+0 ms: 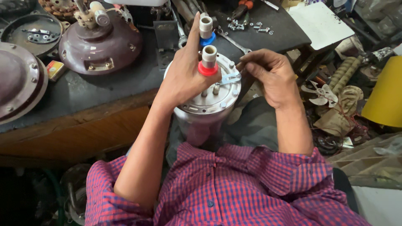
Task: The person assembles a cylindrical water heater by placing a lid with two pipes onto the tank and tightening the surrounding bolts. They use a wrench to secure the bolts in a circular pattern while holding the unit on their lap.
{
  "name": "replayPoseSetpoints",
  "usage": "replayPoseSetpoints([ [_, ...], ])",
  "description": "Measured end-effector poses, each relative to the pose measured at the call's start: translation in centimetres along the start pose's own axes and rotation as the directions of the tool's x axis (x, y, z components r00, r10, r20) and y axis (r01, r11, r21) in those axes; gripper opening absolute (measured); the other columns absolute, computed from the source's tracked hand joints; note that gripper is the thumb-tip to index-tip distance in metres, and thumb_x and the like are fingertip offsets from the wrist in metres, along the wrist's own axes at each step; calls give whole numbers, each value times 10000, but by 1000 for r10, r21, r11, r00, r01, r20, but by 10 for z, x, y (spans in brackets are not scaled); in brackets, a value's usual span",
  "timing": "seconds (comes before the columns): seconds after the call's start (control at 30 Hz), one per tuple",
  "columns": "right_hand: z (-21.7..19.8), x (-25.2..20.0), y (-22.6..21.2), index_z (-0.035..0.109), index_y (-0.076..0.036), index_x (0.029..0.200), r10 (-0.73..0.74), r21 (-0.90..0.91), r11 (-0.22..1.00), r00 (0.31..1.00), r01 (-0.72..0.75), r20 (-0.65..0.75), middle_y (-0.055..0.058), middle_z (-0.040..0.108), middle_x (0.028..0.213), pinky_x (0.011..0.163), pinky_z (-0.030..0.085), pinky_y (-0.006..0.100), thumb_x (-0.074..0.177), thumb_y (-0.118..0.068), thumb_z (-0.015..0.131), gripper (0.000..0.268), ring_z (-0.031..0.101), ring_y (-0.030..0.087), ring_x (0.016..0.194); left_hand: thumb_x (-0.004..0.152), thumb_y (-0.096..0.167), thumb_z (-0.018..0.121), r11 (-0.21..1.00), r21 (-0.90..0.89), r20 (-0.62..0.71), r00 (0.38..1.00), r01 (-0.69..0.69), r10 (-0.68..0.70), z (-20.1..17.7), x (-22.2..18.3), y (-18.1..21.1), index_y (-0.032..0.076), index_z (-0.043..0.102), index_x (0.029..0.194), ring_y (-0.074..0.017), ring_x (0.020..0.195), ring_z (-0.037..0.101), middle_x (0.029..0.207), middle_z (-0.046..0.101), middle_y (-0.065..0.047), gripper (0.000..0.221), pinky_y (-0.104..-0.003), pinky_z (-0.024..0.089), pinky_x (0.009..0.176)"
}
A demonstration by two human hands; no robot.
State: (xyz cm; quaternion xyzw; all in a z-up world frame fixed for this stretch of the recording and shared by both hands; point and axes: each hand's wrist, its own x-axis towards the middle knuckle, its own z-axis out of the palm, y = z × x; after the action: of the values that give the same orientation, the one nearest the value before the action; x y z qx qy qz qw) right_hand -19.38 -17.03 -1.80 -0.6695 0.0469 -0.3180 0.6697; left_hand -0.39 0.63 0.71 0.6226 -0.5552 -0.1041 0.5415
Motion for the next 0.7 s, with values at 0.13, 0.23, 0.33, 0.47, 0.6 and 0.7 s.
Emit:
replayPoseSetpoints([
  [0.13, -25, 29, 22, 743, 8, 1095, -116, -366, 930, 972, 33, -206, 94, 772, 1049, 858, 567, 259, 982, -18, 714, 119, 720, 125, 945, 763, 225, 739, 1000, 17, 0, 1000, 1, -1, 0, 0, 2, 60, 77, 1664, -354, 790, 701, 860, 707, -161, 1131, -406, 551, 797],
  [0.23, -52, 54, 41, 786, -47, 1060, -263, -785, 615, 920, -74, -292, 80, 795, 991, 786, 567, 277, 918, -58, 759, 145, 749, 141, 869, 747, 225, 727, 1000, 19, 14, 1000, 12, -12, -3, 0, 7, 57, 68, 1660, -371, 798, 696, 855, 702, -171, 1139, -411, 547, 803],
  [0.33, -76, 81, 63, 819, -49, 992, -448, -935, 351, 886, 53, -118, 149, 748, 933, 790, 546, 353, 847, -42, 815, 145, 714, 265, 864, 749, 227, 726, 999, 37, 17, 1000, 13, -14, -5, -2, 12, 46, 68, 1654, -389, 812, 684, 878, 692, -189, 1135, -424, 536, 809],
  [0.47, -89, 110, 86, 770, -40, 993, -369, -860, 504, 921, 84, -127, 121, 772, 957, 804, 584, 350, 856, -58, 769, 138, 767, 252, 879, 710, 231, 692, 985, 14, 41, 984, 171, -172, -3, 1, 20, 70, 92, 1642, -376, 775, 703, 843, 691, -188, 1120, -427, 542, 778],
  [0.6, -79, 109, 80, 758, -28, 1053, -419, -876, 463, 905, 136, -81, 131, 770, 1007, 787, 568, 346, 895, -55, 757, 160, 747, 240, 907, 728, 223, 725, 997, 42, 27, 997, 65, -66, -4, -1, 21, 39, 79, 1640, -372, 841, 695, 916, 696, -187, 1133, -434, 531, 815],
  [0.7, -60, 89, 46, 778, -45, 1075, -255, -802, 597, 949, 3, -185, 94, 776, 986, 742, 525, 311, 942, -87, 742, 145, 674, 185, 839, 720, 213, 726, 994, 63, 27, 995, 90, -92, -4, -1, 21, 51, 64, 1650, -371, 821, 683, 888, 687, -190, 1152, -432, 529, 799],
])
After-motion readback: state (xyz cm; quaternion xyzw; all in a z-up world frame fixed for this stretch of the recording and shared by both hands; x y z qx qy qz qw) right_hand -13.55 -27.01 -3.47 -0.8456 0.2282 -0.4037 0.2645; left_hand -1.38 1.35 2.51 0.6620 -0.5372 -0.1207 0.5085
